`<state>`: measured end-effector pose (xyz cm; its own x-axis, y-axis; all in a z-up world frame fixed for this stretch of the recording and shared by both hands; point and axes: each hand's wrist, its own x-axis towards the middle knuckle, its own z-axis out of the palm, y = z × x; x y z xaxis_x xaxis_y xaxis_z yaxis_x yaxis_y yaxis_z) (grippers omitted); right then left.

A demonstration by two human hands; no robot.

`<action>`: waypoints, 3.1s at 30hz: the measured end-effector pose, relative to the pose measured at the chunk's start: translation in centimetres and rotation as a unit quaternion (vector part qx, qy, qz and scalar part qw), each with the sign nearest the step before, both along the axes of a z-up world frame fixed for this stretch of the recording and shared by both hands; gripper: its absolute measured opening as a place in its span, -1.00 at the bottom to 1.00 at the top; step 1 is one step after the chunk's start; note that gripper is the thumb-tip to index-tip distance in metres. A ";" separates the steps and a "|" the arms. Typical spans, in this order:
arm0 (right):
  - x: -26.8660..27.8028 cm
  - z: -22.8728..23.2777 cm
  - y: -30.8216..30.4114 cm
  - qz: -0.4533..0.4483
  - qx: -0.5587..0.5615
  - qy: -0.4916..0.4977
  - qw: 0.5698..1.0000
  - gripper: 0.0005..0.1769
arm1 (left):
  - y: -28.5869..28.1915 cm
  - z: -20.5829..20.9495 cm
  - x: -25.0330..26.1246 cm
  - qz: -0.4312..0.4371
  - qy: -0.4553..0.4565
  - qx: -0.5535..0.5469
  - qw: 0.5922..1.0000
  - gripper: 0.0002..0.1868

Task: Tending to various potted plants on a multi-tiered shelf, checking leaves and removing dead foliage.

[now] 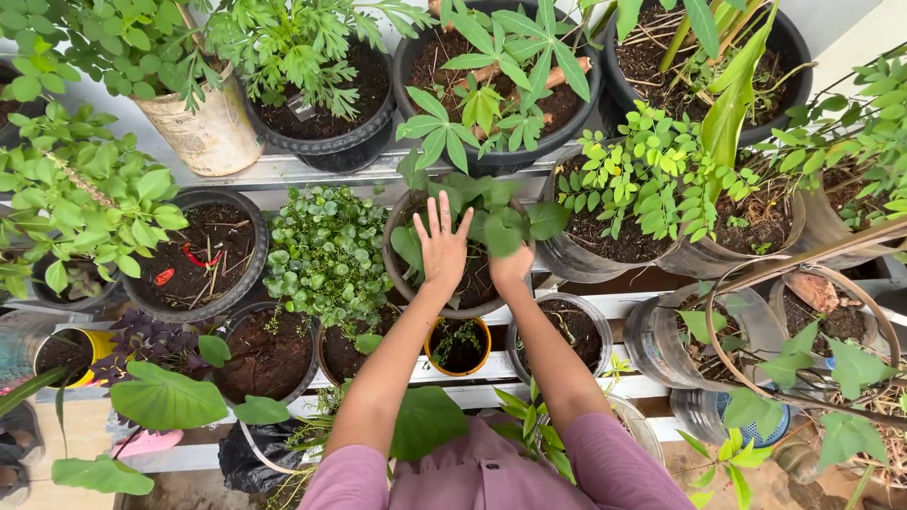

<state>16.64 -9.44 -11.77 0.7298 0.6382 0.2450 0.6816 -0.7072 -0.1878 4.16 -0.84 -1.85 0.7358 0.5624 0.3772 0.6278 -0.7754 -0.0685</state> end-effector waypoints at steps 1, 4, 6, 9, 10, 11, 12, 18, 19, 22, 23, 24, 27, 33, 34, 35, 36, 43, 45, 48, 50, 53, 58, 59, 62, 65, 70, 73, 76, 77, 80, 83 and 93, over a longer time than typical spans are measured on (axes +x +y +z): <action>-0.1 0.6 -0.3 0.001 -0.001 0.001 1.000 -0.80 | 0.1 0.0 0.1 0.001 0.001 -0.001 1.000 -0.27; -0.4 3.0 -1.1 0.053 0.121 -0.004 0.991 -0.78 | 0.6 -0.2 0.9 -0.033 0.054 -0.050 0.997 -0.41; -0.8 5.5 -1.7 0.078 0.093 0.032 0.992 -0.78 | 0.8 -0.7 1.8 -0.059 0.129 -0.022 0.990 -0.47; -1.1 6.5 -2.5 0.112 0.071 0.061 0.989 -0.82 | 0.6 -1.0 2.2 -0.089 0.119 0.016 0.989 -0.40; -0.9 6.3 -2.9 0.105 0.071 0.059 0.990 -0.82 | 0.7 -1.0 2.3 -0.096 0.117 0.017 0.988 -0.40; -0.8 6.1 -3.3 0.121 0.076 0.082 0.986 -0.83 | 0.8 -1.0 2.4 -0.081 0.150 -0.007 0.985 -0.39; -0.8 5.9 -3.8 0.137 0.080 0.106 0.982 -0.81 | 0.7 -1.2 2.4 -0.064 0.183 -0.032 0.981 -0.36; -1.5 11.2 -8.0 0.132 0.116 0.308 0.935 -0.85 | 2.1 -3.2 1.8 -0.156 -0.020 -0.010 0.987 -0.68; -1.0 10.4 -9.0 0.127 0.119 0.304 0.936 -0.85 | 1.6 -1.4 1.2 -0.163 -0.023 -0.007 0.986 -0.68; 0.5 8.1 -11.8 0.118 0.158 0.405 0.893 -0.86 | 0.6 2.2 -0.2 -0.138 0.137 -0.037 0.980 -0.44; 0.9 7.4 -12.9 0.119 0.168 0.455 0.867 -0.86 | 0.5 2.3 -0.6 -0.144 0.141 -0.039 0.979 -0.41; 1.3 6.6 -14.0 0.119 0.178 0.503 0.837 -0.87 | 0.5 2.3 -0.8 -0.151 0.145 -0.040 0.977 -0.37; 1.7 7.7 -17.4 0.115 0.191 0.511 0.830 -0.86 | 0.1 1.9 -1.6 -0.162 0.130 -0.067 0.976 -0.35; 0.4 12.6 -25.0 0.048 0.199 0.483 0.851 -0.85 | -1.5 3.3 -4.2 -0.240 0.017 -0.087 0.967 -0.51; 0.2 13.3 -26.2 0.042 0.205 0.478 0.853 -0.85 | -2.0 4.4 -4.5 -0.249 0.015 -0.084 0.965 -0.51; -0.1 13.9 -27.5 0.013 0.195 0.459 0.867 -0.84 | -2.5 5.4 -4.8 -0.246 -0.010 -0.128 0.961 -0.59; -0.6 14.5 -28.7 -0.016 0.184 0.439 0.879 -0.84 | -3.0 6.5 -5.3 -0.242 -0.033 -0.173 0.954 -0.66; -3.3 15.4 -37.1 -0.079 0.237 0.381 0.890 -0.81 | -7.1 11.5 -6.3 -0.337 -0.137 -0.199 0.910 -0.68; -4.3 15.1 -39.7 -0.084 0.263 0.354 0.894 -0.81 | -8.6 12.4 -6.5 -0.374 -0.155 -0.194 0.893 -0.76; -6.1 15.9 -43.1 -0.140 0.283 0.320 0.893 -0.82 | -10.7 12.7 -5.7 -0.413 -0.145 -0.191 0.878 -0.77; -7.1 16.8 -45.7 -0.153 0.298 0.286 0.898 -0.84 | -12.2 12.9 -5.2 -0.449 -0.145 -0.183 0.863 -0.77; -9.4 18.9 -49.1 -0.185 0.304 0.225 0.907 -0.86 | -14.6 13.8 -5.0 -0.518 -0.136 -0.174 0.826 -0.77; -11.6 20.4 -55.6 -0.272 0.337 0.168 0.886 -0.83 | -18.4 14.5 -4.8 -0.617 -0.104 -0.174 0.761 -0.77; -11.9 20.6 -56.9 -0.275 0.367 0.165 0.873 -0.82 | -19.1 14.4 -4.8 -0.629 -0.097 -0.183 0.749 -0.77; -12.2 21.3 -60.8 -0.304 0.411 0.148 0.846 -0.80 | -21.0 14.0 -4.3 -0.666 -0.071 -0.179 0.720 -0.74; -12.2 21.6 -64.5 -0.338 0.431 0.134 0.826 -0.79 | -23.3 13.8 -4.1 -0.683 -0.040 -0.184 0.706 -0.74; -9.3 21.3 -70.2 -0.355 0.473 0.140 0.794 -0.81 | -27.6 13.1 -2.4 -0.684 -0.024 -0.210 0.698 -0.78; -6.4 20.0 -73.6 -0.358 0.505 0.157 0.769 -0.83 | -30.8 13.2 -0.9 -0.689 -0.018 -0.196 0.698 -0.78; -2.8 17.4 -77.6 -0.369 0.514 0.158 0.758 -0.85 | -34.3 13.1 0.7 -0.672 -0.020 -0.191 0.715 -0.81; -1.5 15.8 -79.1 -0.370 0.513 0.151 0.760 -0.86 | -35.3 12.8 1.3 -0.667 -0.022 -0.205 0.716 -0.80; 2.9 11.6 -83.2 -0.375 0.517 0.146 0.756 -0.87 | -38.6 10.9 3.9 -0.658 -0.021 -0.226 0.718 -0.78; 6.6 6.1 -86.6 -0.392 0.527 0.179 0.733 -0.89 | -41.7 9.1 5.4 -0.641 -0.004 -0.244 0.727 -0.78; 15.3 -6.3 -89.5 -0.514 0.612 0.379 0.466 -0.92 | -45.5 4.2 7.1 -0.555 0.071 -0.293 0.775 -0.77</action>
<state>31.91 -98.96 -18.09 0.6695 -0.4240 -0.6099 -0.4891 0.3663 -0.7915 11.29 -46.35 2.34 0.8995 -0.4040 0.1665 -0.4308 -0.7559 0.4930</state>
